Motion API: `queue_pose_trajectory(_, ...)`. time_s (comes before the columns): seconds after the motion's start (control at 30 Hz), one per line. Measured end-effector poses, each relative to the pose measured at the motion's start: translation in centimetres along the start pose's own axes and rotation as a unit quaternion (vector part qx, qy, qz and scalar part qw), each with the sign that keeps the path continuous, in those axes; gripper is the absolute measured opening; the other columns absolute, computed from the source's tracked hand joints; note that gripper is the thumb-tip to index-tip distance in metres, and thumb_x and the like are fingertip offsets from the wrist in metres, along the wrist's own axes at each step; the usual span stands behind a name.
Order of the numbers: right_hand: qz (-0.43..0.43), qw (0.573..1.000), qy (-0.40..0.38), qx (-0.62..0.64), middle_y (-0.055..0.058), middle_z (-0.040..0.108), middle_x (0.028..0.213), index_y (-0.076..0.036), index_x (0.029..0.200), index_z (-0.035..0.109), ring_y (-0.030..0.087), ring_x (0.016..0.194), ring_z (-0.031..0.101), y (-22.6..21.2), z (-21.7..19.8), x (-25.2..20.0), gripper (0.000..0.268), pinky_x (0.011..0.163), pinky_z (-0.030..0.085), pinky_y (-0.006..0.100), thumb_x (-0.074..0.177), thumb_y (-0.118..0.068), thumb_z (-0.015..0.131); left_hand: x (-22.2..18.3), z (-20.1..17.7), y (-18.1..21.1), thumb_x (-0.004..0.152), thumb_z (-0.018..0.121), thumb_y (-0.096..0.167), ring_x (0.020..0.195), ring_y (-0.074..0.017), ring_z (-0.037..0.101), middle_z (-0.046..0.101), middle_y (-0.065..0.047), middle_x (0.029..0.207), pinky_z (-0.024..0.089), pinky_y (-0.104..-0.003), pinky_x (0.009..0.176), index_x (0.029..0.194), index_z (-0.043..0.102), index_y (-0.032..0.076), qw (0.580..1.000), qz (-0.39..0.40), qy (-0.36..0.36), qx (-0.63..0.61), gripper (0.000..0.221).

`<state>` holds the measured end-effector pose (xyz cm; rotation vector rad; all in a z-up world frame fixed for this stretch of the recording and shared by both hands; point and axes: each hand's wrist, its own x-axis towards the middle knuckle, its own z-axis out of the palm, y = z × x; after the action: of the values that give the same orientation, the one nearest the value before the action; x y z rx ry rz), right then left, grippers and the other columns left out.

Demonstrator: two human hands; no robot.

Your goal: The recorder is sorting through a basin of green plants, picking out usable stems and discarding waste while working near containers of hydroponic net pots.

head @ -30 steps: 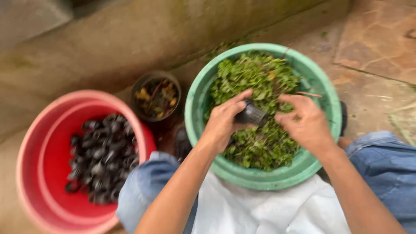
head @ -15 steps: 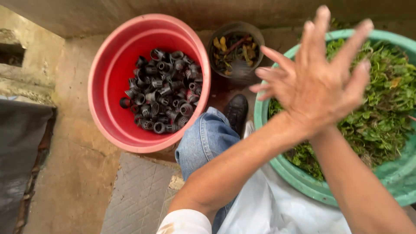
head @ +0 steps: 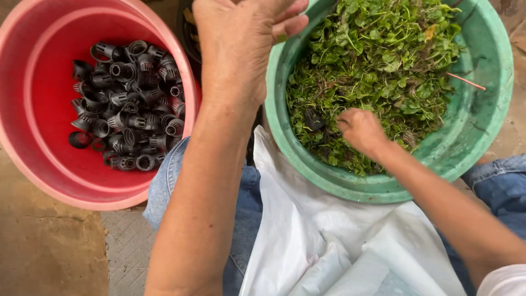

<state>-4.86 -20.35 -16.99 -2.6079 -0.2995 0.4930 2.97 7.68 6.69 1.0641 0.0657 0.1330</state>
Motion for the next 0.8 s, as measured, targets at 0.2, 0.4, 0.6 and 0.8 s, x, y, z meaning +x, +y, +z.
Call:
queue_pose_trajectory(0.2, 0.104, 0.994, 0.02, -0.023, 0.021, 0.069, 0.101, -0.001, 0.096, 0.077, 0.038, 0.094, 0.068, -4.0, 6.5, 2.6, 0.044, 0.082, 0.054, 0.051, 0.082, -0.042, 0.081, 0.6, 1.0, -3.4, 0.088, 0.076, 0.003, 0.071, -0.014, 0.066, 0.065, -0.007, 0.082, 0.061, -0.029, 0.063, 0.095, 0.068, -0.008, 0.997, -0.035, -0.044, 0.05, 0.015)
queue_pose_trajectory(0.4, 0.134, 0.964, 0.071, 0.217, 0.015, 0.073, 0.097, 0.001, 0.088, 0.077, 0.03, 0.086, 0.069, -0.7, 4.8, 1.2, 0.024, 0.081, 0.056, 0.041, 0.074, -0.018, 0.082, 0.1, 2.8, -4.4, 0.085, 0.074, 0.007, 0.073, -0.0077, 0.07, 0.074, -0.002, 0.087, 0.063, -0.024, 0.064, 0.119, 0.071, -0.005, 0.981, -0.106, -0.076, 0.146, 0.035)
queue_pose_trajectory(0.6, 0.084, 0.972, 0.111, 0.19, 0.015, 0.076, 0.099, -0.003, 0.101, 0.076, 0.025, 0.085, 0.072, -0.9, 3.9, 1.5, 0.017, 0.082, 0.058, 0.038, 0.086, -0.004, 0.068, -0.8, 3.4, -7.0, 0.085, 0.073, 0.012, 0.06, -0.0061, 0.061, 0.073, -0.003, 0.079, 0.051, -0.022, 0.052, 0.114, 0.075, -0.004, 0.947, -0.079, -0.108, 0.292, 0.032)
queue_pose_trajectory(0.8, 0.04, 0.989, 0.14, 0.001, 0.017, 0.074, 0.096, -0.01, 0.107, 0.077, 0.038, 0.084, 0.07, -3.8, 7.2, 3.4, 0.022, 0.075, 0.055, 0.051, 0.088, -0.015, 0.069, -1.3, 2.7, -5.2, 0.087, 0.071, 0.012, 0.06, -0.007, 0.062, 0.076, -0.005, 0.087, 0.052, -0.023, 0.052, 0.114, 0.074, -0.003, 0.951, -0.081, -0.107, 0.279, 0.031)
